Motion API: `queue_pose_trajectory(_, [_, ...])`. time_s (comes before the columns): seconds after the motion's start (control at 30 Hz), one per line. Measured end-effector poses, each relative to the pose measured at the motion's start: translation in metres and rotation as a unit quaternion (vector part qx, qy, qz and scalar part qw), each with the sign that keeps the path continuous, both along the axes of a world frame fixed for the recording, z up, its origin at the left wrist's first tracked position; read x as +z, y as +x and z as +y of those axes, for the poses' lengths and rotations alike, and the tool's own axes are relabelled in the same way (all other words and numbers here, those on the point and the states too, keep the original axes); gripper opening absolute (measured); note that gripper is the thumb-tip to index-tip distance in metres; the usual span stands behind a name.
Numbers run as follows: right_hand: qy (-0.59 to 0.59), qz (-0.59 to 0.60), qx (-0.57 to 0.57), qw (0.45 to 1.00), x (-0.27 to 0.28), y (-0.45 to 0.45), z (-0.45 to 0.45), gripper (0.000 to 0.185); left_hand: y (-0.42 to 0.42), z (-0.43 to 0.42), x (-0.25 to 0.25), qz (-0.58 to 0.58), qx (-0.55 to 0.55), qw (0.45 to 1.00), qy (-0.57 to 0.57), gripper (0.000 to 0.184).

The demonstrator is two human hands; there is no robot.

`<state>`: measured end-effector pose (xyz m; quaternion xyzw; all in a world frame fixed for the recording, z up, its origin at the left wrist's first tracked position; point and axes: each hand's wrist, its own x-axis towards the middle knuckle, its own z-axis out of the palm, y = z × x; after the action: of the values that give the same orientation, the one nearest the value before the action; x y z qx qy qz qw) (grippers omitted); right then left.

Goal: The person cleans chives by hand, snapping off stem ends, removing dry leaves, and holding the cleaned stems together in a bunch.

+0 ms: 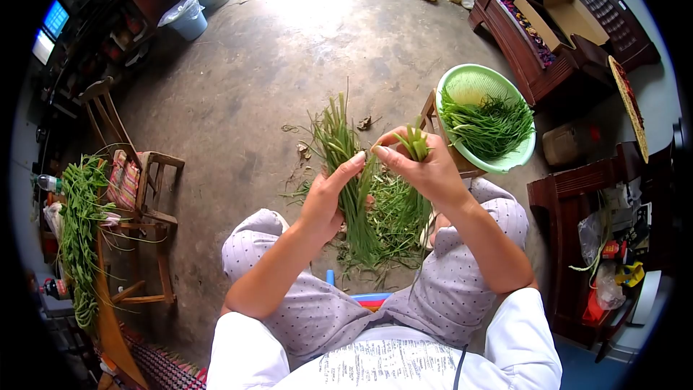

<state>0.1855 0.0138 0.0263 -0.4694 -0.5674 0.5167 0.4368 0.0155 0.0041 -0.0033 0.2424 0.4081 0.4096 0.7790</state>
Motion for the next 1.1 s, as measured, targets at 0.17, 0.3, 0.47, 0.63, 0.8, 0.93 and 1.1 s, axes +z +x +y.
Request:
queue_pose_trajectory(0.17, [-0.053, 0.098, 0.042, 0.993, 0.021, 0.016, -0.001, 0.015, -0.007, 0.008, -0.008, -0.002, 0.022, 1.000, -0.003, 0.024])
queue_pose_trajectory(0.3, [-0.027, 0.069, -0.008, 0.997, 0.024, 0.025, 0.003, 0.006, -0.019, 0.014, -0.012, 0.030, 0.065, 0.997, -0.020, 0.020])
queue_pose_trajectory(0.47, [0.008, 0.011, -0.041, 0.999, 0.010, 0.024, 0.005, 0.013, -0.026, 0.013, -0.015, 0.017, 0.041, 0.999, 0.007, 0.015])
queue_pose_trajectory(0.63, [-0.003, -0.022, -0.022, 1.000, -0.002, 0.012, 0.001, 0.018, -0.006, 0.002, -0.005, 0.056, 0.009, 0.994, 0.099, 0.015])
queue_pose_trajectory(0.8, [0.015, -0.045, -0.008, 0.999, -0.009, 0.004, -0.001, 0.018, -0.005, 0.000, -0.006, 0.061, -0.034, 0.989, 0.133, 0.022])
queue_pose_trajectory(0.93, [0.016, -0.114, 0.057, 0.992, 0.002, 0.009, -0.003, 0.017, -0.009, 0.001, -0.004, 0.092, -0.034, 0.983, 0.157, 0.021])
queue_pose_trajectory(1.1, [0.074, -0.141, -0.055, 0.986, 0.013, 0.020, 0.002, 0.017, -0.009, -0.002, 0.001, 0.093, -0.023, 0.986, 0.137, 0.018])
